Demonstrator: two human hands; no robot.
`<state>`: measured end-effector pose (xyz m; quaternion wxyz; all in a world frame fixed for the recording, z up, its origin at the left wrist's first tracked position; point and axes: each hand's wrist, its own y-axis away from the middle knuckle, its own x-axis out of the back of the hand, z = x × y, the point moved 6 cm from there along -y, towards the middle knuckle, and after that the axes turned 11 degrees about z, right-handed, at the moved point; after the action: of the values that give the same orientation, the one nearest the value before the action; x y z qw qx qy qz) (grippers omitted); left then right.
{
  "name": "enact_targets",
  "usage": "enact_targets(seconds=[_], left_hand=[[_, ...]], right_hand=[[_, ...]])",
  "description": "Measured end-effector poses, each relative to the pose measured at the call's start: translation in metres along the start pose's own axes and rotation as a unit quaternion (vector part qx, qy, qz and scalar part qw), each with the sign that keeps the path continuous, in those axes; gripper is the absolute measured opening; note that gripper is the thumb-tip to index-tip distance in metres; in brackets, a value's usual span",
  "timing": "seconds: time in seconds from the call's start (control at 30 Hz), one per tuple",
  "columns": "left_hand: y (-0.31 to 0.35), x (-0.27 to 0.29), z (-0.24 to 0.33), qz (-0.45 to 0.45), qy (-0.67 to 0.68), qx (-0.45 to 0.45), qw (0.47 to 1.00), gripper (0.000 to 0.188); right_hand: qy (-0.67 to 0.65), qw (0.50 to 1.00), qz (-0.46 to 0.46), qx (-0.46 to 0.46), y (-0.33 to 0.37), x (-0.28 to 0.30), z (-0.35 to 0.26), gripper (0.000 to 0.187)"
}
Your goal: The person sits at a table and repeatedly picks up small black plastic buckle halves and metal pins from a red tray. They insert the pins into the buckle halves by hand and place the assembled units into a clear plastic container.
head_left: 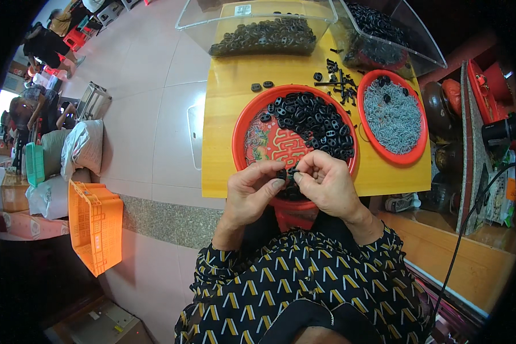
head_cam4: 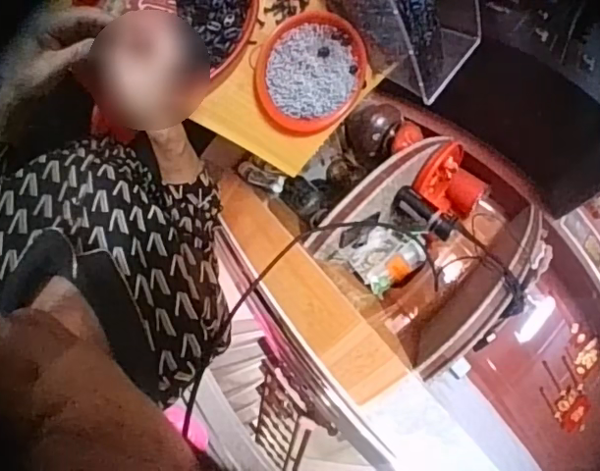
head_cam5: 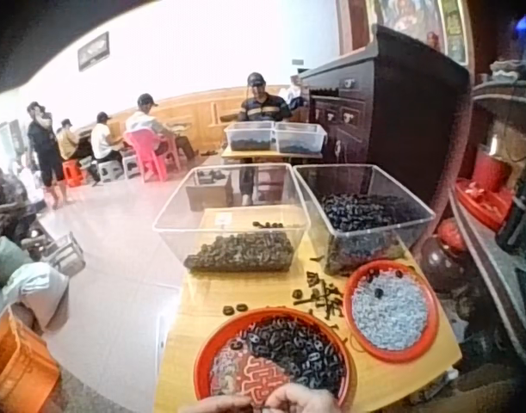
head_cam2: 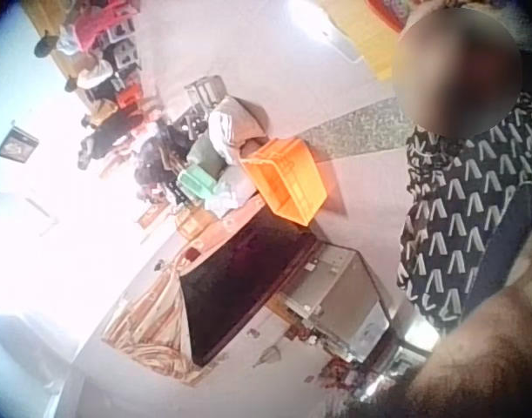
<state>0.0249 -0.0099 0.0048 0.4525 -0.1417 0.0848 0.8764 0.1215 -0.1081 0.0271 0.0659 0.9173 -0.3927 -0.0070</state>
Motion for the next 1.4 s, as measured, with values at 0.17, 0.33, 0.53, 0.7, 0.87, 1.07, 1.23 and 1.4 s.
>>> enact_targets(seconds=[0.17, 0.33, 0.53, 0.7, 0.87, 1.07, 1.23, 1.4], left_hand=[[0.001, -0.003, 0.003, 0.010, -0.032, -0.014, 0.999, 0.026], [0.001, -0.002, -0.002, -0.006, -0.039, -0.015, 0.999, 0.027], [0.001, -0.004, -0.005, -0.006, -0.002, -0.007, 1.000, 0.026], [0.002, -0.007, -0.001, -0.006, -0.018, -0.008, 1.000, 0.026], [0.002, -0.009, -0.006, 0.004, 0.026, 0.007, 1.000, 0.024], [-0.001, -0.006, -0.007, 0.025, -0.012, 0.003, 1.000, 0.024], [-0.001, 0.002, -0.006, 0.058, 0.021, 0.013, 0.998, 0.025], [-0.002, 0.003, -0.006, 0.052, 0.052, 0.018, 0.997, 0.026]], right_hand=[[0.020, 1.000, -0.002, 0.010, 0.000, -0.002, -0.003, 0.006], [0.002, 1.000, -0.008, -0.007, -0.001, -0.001, 0.000, 0.006], [-0.084, 0.991, -0.060, -0.087, -0.001, -0.003, 0.005, 0.008], [-0.201, 0.968, -0.107, -0.106, -0.007, -0.003, 0.019, 0.011], [-0.227, 0.963, -0.105, -0.103, -0.007, -0.003, 0.024, 0.012], [-0.129, 0.985, -0.053, -0.103, -0.007, 0.001, 0.016, 0.011], [-0.107, 0.992, -0.048, -0.044, -0.004, 0.009, 0.001, 0.013], [-0.006, 0.998, 0.003, 0.055, -0.004, 0.016, 0.000, 0.013]])
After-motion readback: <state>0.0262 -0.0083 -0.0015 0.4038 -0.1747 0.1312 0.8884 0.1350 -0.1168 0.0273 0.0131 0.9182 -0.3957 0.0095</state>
